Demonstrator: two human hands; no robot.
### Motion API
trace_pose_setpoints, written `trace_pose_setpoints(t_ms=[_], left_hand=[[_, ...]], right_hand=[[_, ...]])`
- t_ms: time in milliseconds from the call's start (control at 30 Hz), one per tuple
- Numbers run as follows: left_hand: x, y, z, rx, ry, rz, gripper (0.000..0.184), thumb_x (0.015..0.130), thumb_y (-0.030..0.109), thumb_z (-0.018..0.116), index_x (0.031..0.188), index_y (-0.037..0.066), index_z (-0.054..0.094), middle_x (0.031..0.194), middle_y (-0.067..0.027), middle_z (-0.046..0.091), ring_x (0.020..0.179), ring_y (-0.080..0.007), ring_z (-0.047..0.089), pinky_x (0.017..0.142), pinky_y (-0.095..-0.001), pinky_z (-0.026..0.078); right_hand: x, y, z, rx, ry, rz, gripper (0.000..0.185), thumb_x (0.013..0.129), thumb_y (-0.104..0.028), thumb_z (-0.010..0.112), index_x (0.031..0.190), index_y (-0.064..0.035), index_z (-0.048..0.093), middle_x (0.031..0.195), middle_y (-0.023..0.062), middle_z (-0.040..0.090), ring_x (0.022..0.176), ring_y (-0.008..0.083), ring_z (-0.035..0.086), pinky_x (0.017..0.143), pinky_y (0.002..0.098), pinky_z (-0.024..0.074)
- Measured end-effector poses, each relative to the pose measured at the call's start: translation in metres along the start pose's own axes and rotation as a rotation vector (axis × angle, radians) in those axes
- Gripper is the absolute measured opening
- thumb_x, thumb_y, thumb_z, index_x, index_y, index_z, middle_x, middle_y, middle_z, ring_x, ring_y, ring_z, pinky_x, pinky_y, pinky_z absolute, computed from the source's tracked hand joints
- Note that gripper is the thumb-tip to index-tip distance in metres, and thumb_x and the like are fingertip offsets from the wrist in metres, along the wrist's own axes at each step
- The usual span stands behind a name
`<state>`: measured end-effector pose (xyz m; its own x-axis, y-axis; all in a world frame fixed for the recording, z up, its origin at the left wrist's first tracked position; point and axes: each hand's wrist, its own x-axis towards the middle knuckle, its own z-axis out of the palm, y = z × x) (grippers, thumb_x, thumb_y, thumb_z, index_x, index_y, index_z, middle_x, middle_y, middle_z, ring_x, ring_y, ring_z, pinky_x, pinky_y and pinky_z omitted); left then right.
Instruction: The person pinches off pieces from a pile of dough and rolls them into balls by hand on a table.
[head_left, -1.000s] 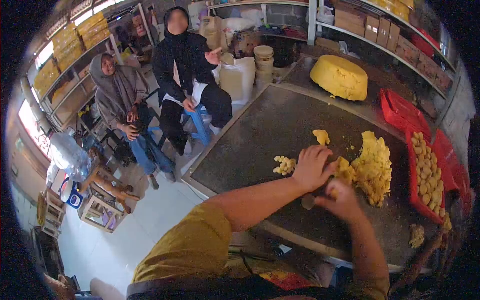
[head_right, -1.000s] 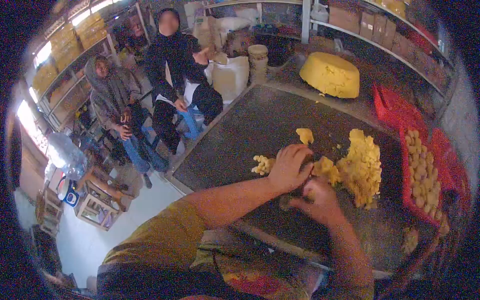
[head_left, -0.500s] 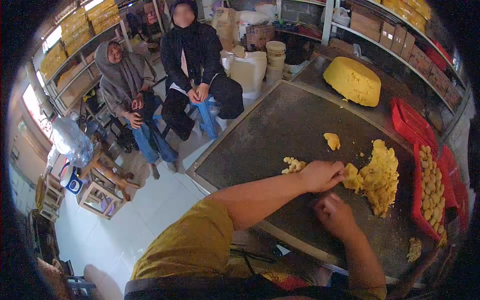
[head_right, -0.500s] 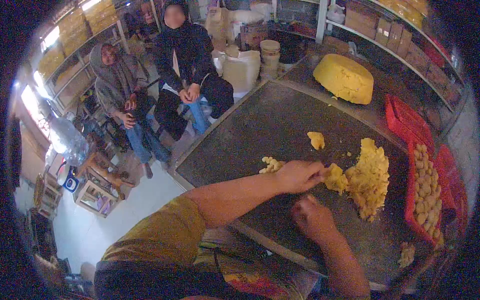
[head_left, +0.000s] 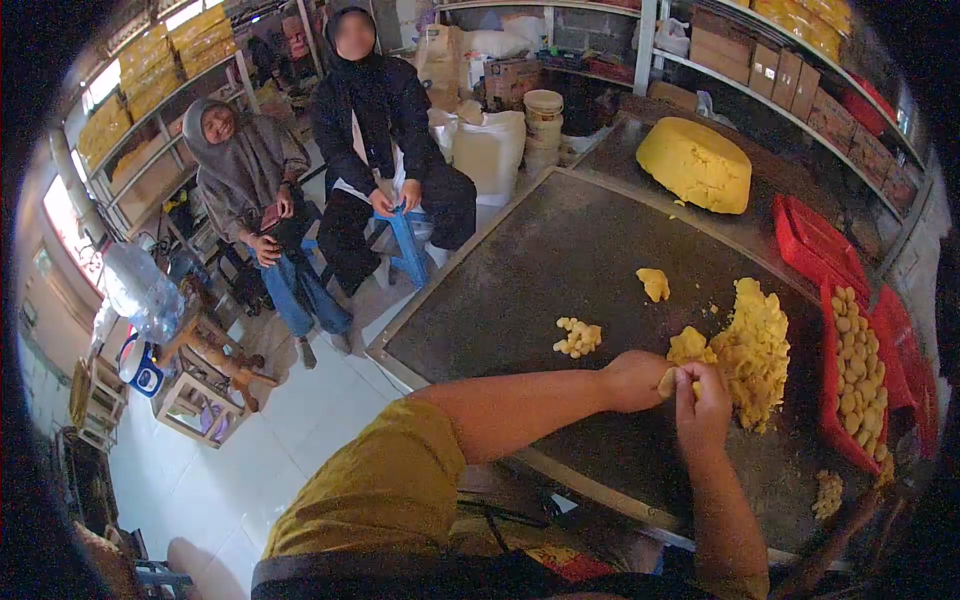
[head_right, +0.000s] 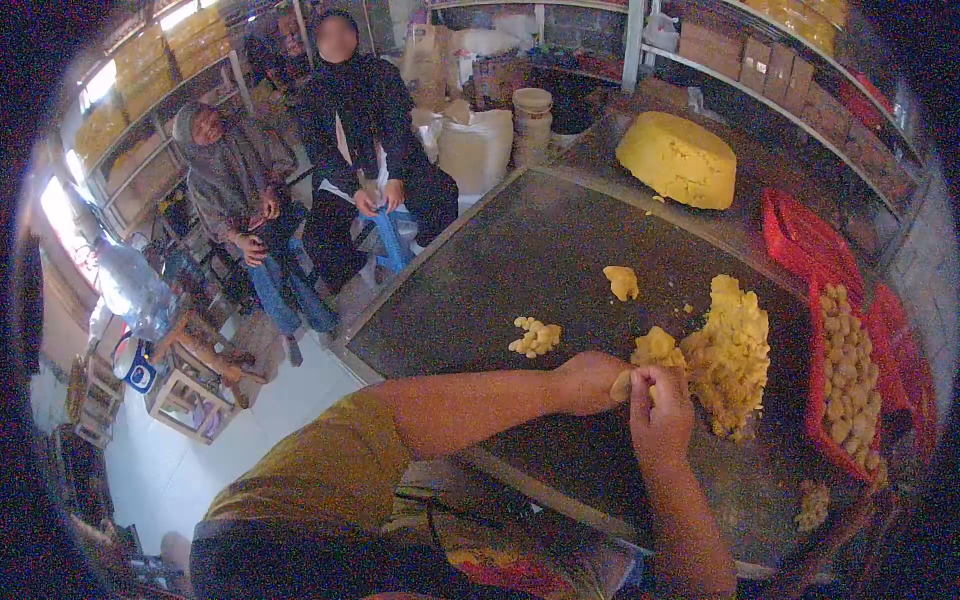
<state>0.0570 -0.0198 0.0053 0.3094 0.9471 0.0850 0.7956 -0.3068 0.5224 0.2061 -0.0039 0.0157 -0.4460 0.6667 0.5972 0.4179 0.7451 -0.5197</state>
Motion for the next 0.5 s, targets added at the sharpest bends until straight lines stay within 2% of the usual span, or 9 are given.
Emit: trace_pose_setpoints(t_ms=[100,233,333,400,433,500], left_hand=[[0.003,-0.005,0.008,-0.057,0.05,0.0,0.025,0.081,0.03,0.044,0.095,0.011,0.054,0.086,-0.0179,0.061,0.08,-0.0372,0.058,0.067,-0.0446,0.047],[0.004,-0.012,0.009,-0.129,0.132,0.037,0.024,0.081,0.029,0.044,0.094,0.012,0.055,0.087,-0.0174,0.061,0.082,-0.0368,0.058,0.068,-0.0442,0.047],[0.0,-0.009,-0.003,-0.216,0.214,-0.077,0.023,0.08,0.026,0.048,0.095,0.011,0.055,0.087,-0.0165,0.061,0.083,-0.0362,0.057,0.067,-0.0438,0.047],[-0.001,-0.009,-0.007,-0.072,0.155,0.014,0.025,0.078,0.024,0.052,0.097,0.009,0.054,0.087,-0.016,0.061,0.085,-0.0347,0.057,0.068,-0.0441,0.047],[0.001,-0.013,0.001,-0.077,0.155,0.014,0.025,0.078,0.024,0.052,0.097,0.009,0.054,0.087,-0.016,0.061,0.085,-0.0347,0.057,0.068,-0.0441,0.047],[0.002,-0.015,0.017,0.026,0.293,0.054,0.024,0.076,0.021,0.054,0.096,0.009,0.054,0.085,-0.0156,0.061,0.082,-0.0344,0.058,0.067,-0.0442,0.048]], right_hand=[[0.003,-0.002,-0.002,-0.023,-0.06,0.012,0.017,0.083,-0.017,0.054,0.088,-0.0009,0.055,0.087,0.0157,0.056,0.08,0.0324,0.054,0.073,0.038,0.0429],[0.004,-0.01,-0.005,0.079,-0.022,-0.009,0.017,0.082,-0.013,0.055,0.093,-0.0008,0.053,0.093,0.0156,0.054,0.085,0.0326,0.052,0.077,0.0387,0.0412],[0.001,-0.001,-0.003,0.12,0.04,-0.024,0.023,0.077,-0.01,0.06,0.096,-0.0008,0.051,0.098,0.0154,0.053,0.088,0.0327,0.051,0.08,0.0395,0.0398],[-0.005,0.008,-0.004,0.162,-0.029,0.125,0.027,0.071,-0.008,0.067,0.094,-0.0016,0.053,0.097,0.0145,0.053,0.088,0.0316,0.052,0.077,0.0392,0.0417],[-0.005,0.008,-0.002,0.159,-0.032,0.127,0.027,0.071,-0.008,0.067,0.094,-0.0016,0.053,0.097,0.0145,0.053,0.088,0.0316,0.052,0.077,0.0392,0.0417],[-0.005,0.005,0.001,-0.017,-0.11,-0.119,0.03,0.068,-0.01,0.071,0.092,-0.0027,0.055,0.093,0.0139,0.054,0.086,0.03,0.054,0.073,0.0387,0.0444]])
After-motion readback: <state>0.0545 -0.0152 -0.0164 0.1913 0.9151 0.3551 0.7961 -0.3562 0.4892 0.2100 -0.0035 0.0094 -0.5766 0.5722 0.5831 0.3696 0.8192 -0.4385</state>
